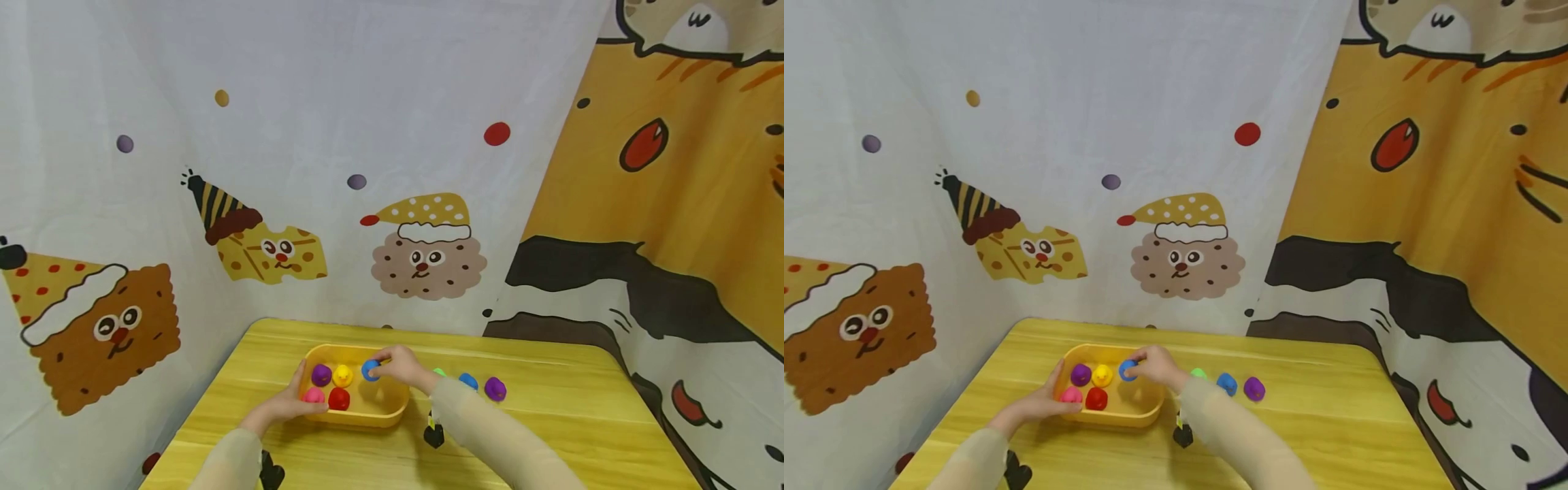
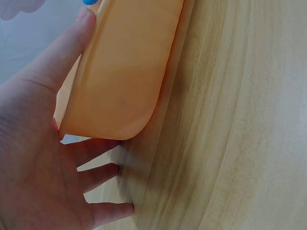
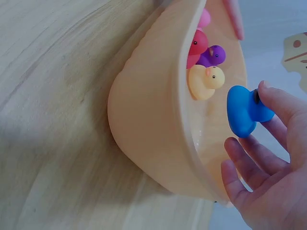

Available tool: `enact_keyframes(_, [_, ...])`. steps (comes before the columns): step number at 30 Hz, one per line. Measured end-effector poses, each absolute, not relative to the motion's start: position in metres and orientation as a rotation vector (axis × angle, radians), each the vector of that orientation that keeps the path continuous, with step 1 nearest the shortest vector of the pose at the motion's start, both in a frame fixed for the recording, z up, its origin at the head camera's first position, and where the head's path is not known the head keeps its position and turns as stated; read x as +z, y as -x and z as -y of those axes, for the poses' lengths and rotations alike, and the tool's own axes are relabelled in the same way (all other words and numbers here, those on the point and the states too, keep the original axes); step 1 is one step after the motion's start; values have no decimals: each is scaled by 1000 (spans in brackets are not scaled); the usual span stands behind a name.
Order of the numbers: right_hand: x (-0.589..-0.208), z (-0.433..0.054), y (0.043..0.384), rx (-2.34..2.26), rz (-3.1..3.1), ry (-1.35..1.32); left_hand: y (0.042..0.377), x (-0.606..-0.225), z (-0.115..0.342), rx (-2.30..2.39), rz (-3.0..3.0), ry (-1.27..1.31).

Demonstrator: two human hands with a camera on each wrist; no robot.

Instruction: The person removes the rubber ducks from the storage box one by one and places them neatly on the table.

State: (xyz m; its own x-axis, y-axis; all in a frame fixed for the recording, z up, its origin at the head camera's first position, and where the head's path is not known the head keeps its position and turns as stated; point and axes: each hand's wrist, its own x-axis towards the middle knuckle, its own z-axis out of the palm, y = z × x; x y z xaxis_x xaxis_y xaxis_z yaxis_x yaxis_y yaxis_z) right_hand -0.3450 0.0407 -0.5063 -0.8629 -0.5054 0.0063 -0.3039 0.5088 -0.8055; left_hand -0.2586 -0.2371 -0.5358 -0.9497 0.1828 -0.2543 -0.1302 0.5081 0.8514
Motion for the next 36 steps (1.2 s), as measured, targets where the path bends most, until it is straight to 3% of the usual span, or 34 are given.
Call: enact_keyframes(36, [-462,-146,347,-1335,-2549,627,258,-527,237,1369,-2442,-74])
